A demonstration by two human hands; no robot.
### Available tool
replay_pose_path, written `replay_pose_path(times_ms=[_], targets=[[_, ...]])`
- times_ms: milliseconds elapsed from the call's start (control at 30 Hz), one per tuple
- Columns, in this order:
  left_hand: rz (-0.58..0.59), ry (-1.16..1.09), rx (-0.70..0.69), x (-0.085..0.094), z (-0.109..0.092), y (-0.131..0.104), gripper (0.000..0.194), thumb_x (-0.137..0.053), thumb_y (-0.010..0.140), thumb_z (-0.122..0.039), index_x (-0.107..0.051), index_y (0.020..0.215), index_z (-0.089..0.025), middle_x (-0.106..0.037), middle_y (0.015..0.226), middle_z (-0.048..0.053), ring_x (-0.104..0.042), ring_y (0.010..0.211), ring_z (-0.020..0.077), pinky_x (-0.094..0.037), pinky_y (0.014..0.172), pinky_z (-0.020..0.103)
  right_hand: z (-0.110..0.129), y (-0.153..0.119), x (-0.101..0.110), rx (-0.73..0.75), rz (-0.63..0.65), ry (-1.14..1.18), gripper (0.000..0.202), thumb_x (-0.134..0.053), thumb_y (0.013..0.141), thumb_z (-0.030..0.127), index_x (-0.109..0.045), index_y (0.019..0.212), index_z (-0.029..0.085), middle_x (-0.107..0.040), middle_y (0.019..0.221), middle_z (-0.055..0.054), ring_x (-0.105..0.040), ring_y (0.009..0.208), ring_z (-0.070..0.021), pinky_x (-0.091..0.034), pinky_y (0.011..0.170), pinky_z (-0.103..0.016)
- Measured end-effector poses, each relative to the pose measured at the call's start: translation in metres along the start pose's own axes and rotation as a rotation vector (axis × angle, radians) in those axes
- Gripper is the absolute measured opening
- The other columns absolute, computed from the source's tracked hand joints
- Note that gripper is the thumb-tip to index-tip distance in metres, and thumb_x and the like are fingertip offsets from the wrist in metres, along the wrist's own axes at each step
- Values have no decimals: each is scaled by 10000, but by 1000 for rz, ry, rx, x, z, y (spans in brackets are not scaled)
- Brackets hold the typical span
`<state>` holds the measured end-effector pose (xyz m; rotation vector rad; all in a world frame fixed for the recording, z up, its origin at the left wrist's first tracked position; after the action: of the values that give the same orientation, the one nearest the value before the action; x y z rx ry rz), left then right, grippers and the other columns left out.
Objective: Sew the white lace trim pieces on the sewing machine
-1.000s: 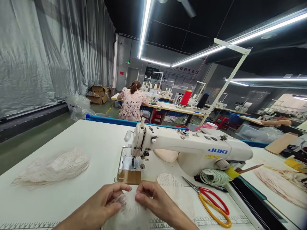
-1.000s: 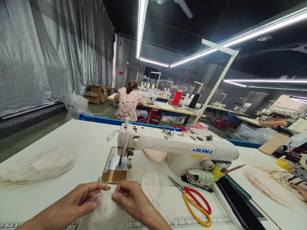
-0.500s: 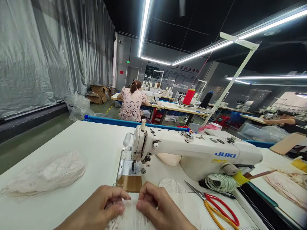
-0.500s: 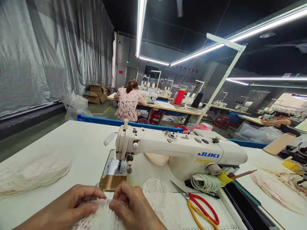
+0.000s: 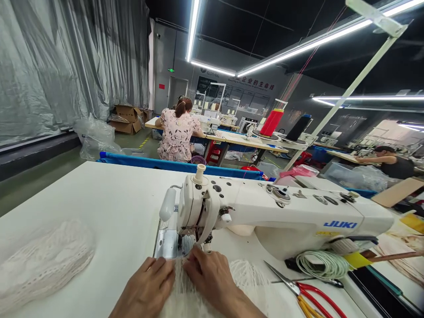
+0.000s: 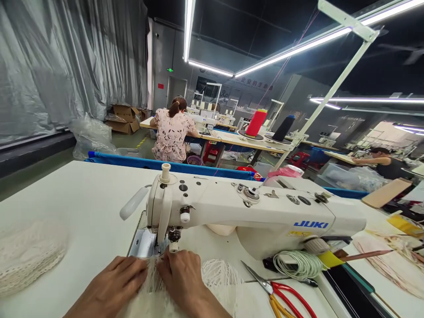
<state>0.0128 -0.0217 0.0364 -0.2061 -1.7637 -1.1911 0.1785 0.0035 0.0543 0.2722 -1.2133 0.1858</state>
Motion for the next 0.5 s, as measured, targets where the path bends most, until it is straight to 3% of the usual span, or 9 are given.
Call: replay_pose_path(times_ms=[67,133,200,267,333,500], targets=[[-17,51,-15,-6,1,-3,286,-333,929,-149,-611,943,-210,-636,883,46,-555,839,181,-413,802,295,1,-5,3,39,-69,-65,29,-570,800,200,-578,821,181,-634,677,-49,-592,664,-233,-290,563,-288],[-15,96,-11,-10,3,-7,288,-336,928,-136,-614,939,-209,-645,917,44,-560,855,179,-407,815,304,7,-13,4,212,-195,-129,85,-570,775,169,-569,860,171,-648,805,-85,-579,745,-247,-323,619,-315],[13,126,6,-14,4,-11,260,-370,913,-124,-616,938,-206,-651,953,40,-565,868,181,-406,810,311,15,-25,1,450,-361,-145,54,-520,788,134,-547,807,177,-637,818,-61,-550,692,-197,-323,618,-312],[34,139,13,-16,5,-13,242,-391,901,-117,-614,953,-193,-657,989,40,-566,886,185,-405,817,321,18,-33,-4,581,-469,-122,126,-457,838,141,-523,736,176,-612,737,-27,-504,599,-153,-303,585,-302],[46,149,3,-18,8,-13,248,-381,899,-115,-605,985,-174,-661,1013,45,-565,897,190,-404,825,335,17,-33,-7,585,-506,-122,180,-444,880,197,-539,730,169,-607,708,-18,-499,581,-146,-300,579,-307],[-15,117,40,-23,20,4,278,-389,858,-61,-585,1011,-185,-665,977,41,-572,845,197,-438,761,351,5,-14,-3,556,-521,-189,164,-542,872,314,-606,899,165,-682,906,-27,-568,678,-160,-349,679,-343]])
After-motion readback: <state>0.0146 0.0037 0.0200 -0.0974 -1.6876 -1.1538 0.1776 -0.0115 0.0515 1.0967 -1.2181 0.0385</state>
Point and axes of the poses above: each hand's wrist, its own y-axis towards the middle knuckle, its own x-axis out of the back of the hand, z = x × y, the point moved 3 cm from there along y, towards the middle knuckle
